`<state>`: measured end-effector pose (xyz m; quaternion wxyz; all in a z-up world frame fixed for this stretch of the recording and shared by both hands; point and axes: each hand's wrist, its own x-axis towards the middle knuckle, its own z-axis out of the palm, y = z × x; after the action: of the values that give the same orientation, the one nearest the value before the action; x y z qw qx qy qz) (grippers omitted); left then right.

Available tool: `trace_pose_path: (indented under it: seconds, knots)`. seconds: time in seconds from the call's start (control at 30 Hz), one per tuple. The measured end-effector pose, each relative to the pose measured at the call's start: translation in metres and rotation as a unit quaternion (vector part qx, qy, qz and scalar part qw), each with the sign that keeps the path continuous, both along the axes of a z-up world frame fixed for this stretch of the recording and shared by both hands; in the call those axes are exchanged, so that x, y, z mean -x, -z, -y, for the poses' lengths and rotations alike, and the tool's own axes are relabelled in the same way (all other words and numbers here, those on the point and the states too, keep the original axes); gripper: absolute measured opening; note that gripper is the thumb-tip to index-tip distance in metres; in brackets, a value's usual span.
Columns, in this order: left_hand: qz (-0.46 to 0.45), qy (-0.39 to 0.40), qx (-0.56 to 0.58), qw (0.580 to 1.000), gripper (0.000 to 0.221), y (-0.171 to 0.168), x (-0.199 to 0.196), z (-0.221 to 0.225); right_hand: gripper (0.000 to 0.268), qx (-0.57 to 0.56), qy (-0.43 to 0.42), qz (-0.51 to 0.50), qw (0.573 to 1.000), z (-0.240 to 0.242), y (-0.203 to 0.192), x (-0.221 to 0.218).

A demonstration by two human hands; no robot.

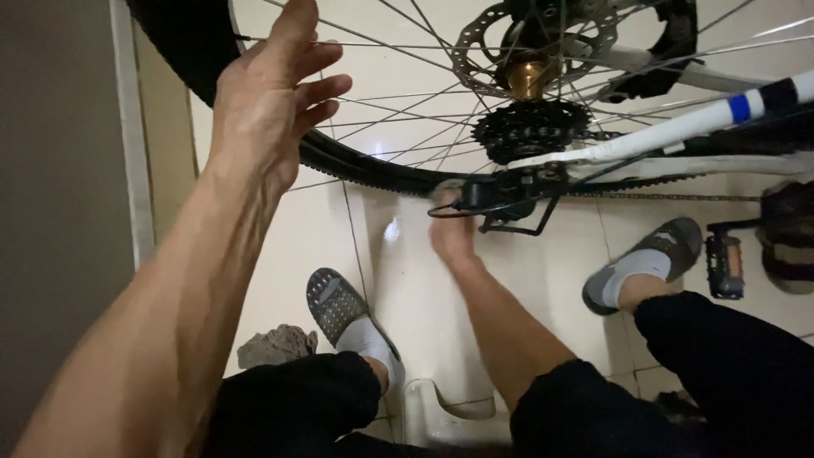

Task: Cleaning the spokes and rim of a bicycle wheel using a cloth.

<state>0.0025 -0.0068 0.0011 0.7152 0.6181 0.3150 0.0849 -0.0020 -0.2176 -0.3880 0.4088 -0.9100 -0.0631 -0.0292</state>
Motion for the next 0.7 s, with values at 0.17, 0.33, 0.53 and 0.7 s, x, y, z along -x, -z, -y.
trace_pose_path:
  seconds: [0.17, 0.33, 0.53, 0.7]
  knots:
    - [0.042, 0.025, 0.008, 0.999, 0.087, 0.007, 0.000, -0.003, 0.039, 0.000, -0.071, -0.259, 0.963, -0.012, -0.078, 0.048]
    - [0.064, 0.064, 0.052, 0.995, 0.093, 0.015, 0.002, -0.006, 0.048, -0.081, -0.113, -0.365, 0.921, 0.020, -0.180, 0.084]
    - [-0.016, 0.097, 0.067, 0.993, 0.066, 0.029, 0.010, -0.007, 0.036, -0.205, -0.199, -0.335, 0.898, 0.082, -0.335, 0.084]
    - [-0.162, 0.074, 0.050, 0.983, 0.034, 0.025, 0.015, 0.002, 0.036, 0.011, -0.078, -0.049, 0.996, 0.170, -0.430, 0.070]
